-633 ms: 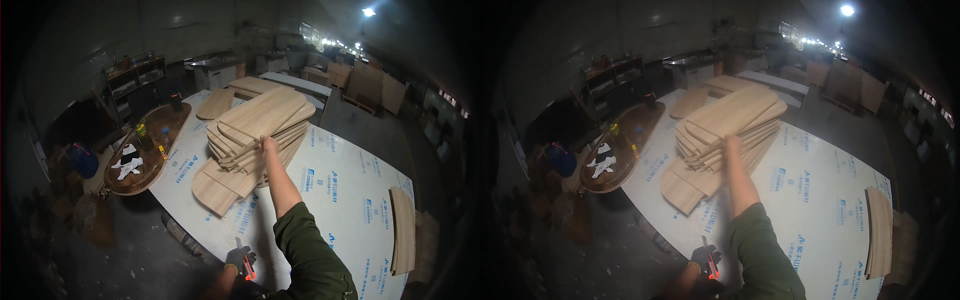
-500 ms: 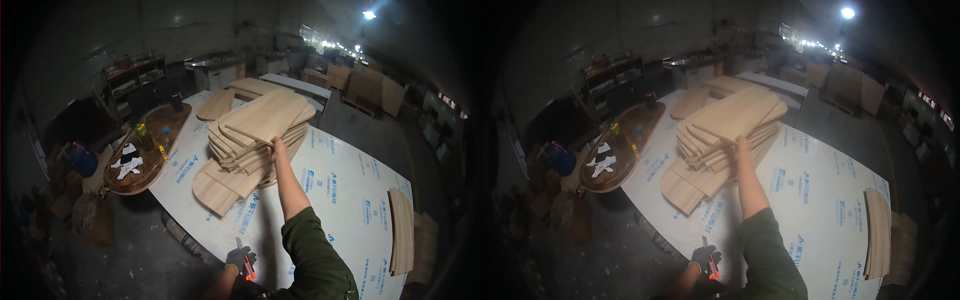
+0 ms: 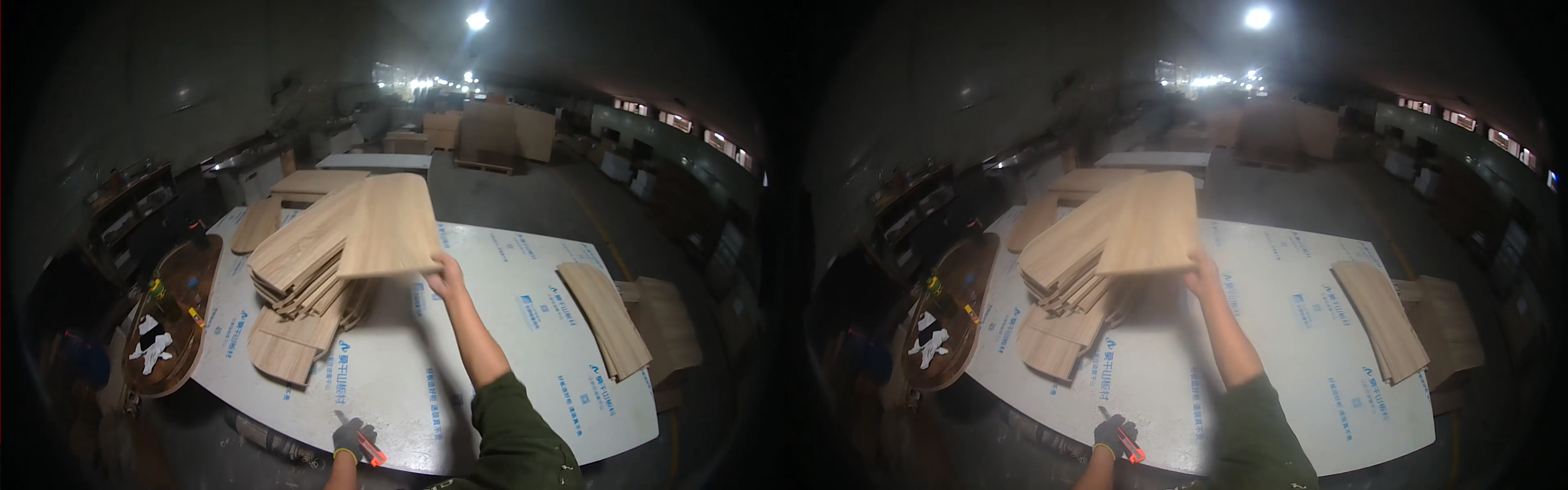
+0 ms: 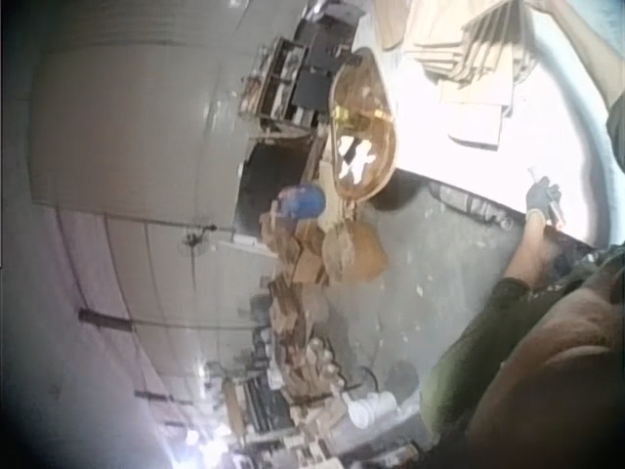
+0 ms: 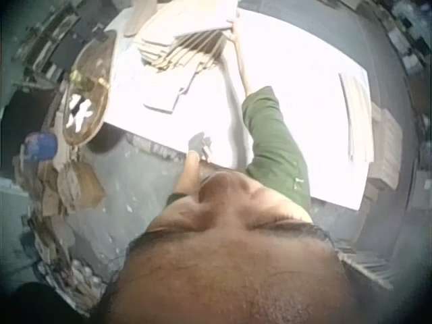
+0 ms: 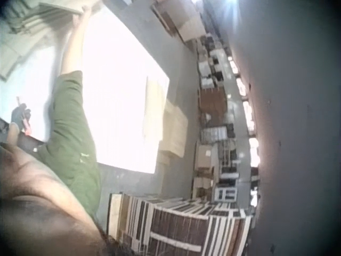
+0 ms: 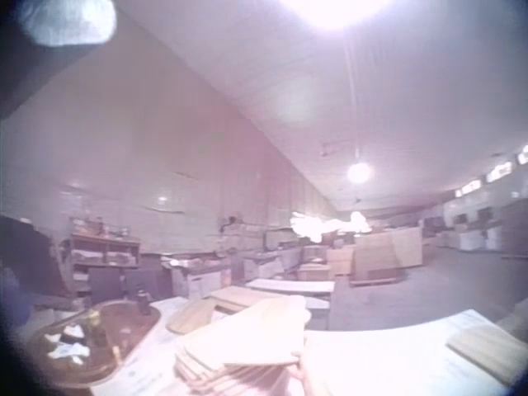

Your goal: The user is using a scraper to sand the edges of a curved piece of wood.

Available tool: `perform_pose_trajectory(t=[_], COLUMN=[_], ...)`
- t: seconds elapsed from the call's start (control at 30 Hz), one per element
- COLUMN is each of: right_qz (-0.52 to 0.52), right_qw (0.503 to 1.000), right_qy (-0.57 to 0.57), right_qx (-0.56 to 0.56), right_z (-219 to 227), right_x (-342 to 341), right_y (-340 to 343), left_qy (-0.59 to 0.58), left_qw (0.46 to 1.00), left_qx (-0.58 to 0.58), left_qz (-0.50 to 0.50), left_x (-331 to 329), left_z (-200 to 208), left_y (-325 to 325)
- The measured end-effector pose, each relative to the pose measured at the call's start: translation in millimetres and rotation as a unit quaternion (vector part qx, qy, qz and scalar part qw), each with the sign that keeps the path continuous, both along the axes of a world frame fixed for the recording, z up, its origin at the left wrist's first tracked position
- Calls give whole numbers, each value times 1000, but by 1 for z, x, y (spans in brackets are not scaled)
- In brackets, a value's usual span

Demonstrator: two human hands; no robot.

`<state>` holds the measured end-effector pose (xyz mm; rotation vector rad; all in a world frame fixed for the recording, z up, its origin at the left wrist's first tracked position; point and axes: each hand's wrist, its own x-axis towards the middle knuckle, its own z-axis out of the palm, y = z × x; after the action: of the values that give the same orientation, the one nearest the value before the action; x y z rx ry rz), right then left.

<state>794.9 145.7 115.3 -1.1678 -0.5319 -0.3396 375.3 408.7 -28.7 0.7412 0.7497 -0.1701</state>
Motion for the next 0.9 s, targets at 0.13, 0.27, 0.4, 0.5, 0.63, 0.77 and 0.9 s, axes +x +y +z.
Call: perform_pose_trajectory(t=[0.13, 0.27, 0.4, 0.5, 0.63, 0.77, 0.9], right_qz=[198, 85, 9, -35, 16, 53, 208], right_qw=[927, 969, 961, 946, 915, 859, 792], right_qy=[201, 185, 237, 286, 331, 483, 573], right_qx=[247, 138, 141, 147, 229, 159, -30], right_z=[48, 26, -16, -34, -95, -136, -181], right_x=[-232, -348, -415, -460, -505, -538, -548], right_y=[0, -98, -159, -193, -218, -223, -233], left_qy=[26, 15, -9, 0, -20, 54, 98], left_qw=[995, 996, 998, 995, 999, 998, 984], left_qx=[-2, 17, 25, 87, 33, -12, 17], left_qz=[95, 81, 58, 45, -26, 16, 146], left_x=[-35, -32, -38, -58, -12, -143, -283], left_z=[-5, 11, 17, 38, -22, -4, 23], left_y=[29, 18, 22, 0, -14, -81, -195])
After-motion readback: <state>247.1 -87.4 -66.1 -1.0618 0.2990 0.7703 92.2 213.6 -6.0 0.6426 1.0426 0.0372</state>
